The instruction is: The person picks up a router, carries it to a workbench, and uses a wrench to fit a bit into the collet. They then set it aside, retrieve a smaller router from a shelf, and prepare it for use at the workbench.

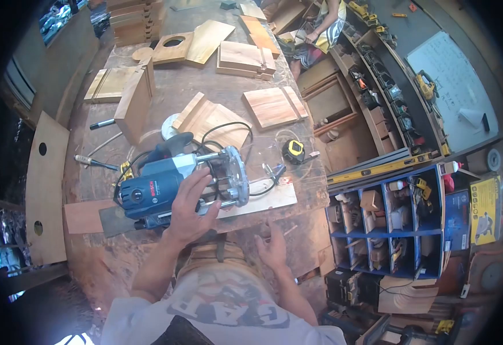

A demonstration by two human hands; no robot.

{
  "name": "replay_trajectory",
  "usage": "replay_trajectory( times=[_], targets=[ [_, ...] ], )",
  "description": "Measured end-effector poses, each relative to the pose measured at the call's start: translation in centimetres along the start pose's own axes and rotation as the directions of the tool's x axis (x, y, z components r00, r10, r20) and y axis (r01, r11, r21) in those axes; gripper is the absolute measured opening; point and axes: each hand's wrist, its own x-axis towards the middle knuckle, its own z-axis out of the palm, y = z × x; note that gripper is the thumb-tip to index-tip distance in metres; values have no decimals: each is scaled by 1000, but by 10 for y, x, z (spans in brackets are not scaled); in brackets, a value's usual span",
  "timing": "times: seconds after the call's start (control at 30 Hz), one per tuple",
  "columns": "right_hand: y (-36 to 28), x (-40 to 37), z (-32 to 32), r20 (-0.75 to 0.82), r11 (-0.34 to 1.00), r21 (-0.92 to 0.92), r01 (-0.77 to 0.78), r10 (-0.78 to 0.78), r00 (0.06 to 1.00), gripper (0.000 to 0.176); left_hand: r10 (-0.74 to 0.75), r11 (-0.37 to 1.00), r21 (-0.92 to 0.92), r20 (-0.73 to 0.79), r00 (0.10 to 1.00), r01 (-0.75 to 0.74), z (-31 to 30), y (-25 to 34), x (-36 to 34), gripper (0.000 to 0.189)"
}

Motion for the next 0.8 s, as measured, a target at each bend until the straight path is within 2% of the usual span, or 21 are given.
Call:
replay_trajectory(
  times=[0.2,0.43,0.63,0.8],
  targets=[
    [-12,-1,8,12,996,-53,68,-68,998,63,-56,998,36,-26,998,56,-5,-26,-21,49],
    [-17,1,12,71,992,-108,71,-64,995,60,-5,999,40,-22,1000,6,-4,-35,-22,43],
    [-19,12,6,13,992,-93,87,-86,996,57,15,998,63,-39,999,-12,-3,-32,-22,40],
    [-20,25,-2,-52,994,-62,87,-90,995,45,19,996,87,-23,1000,-16,-2,-31,-21,38]
  ],
)
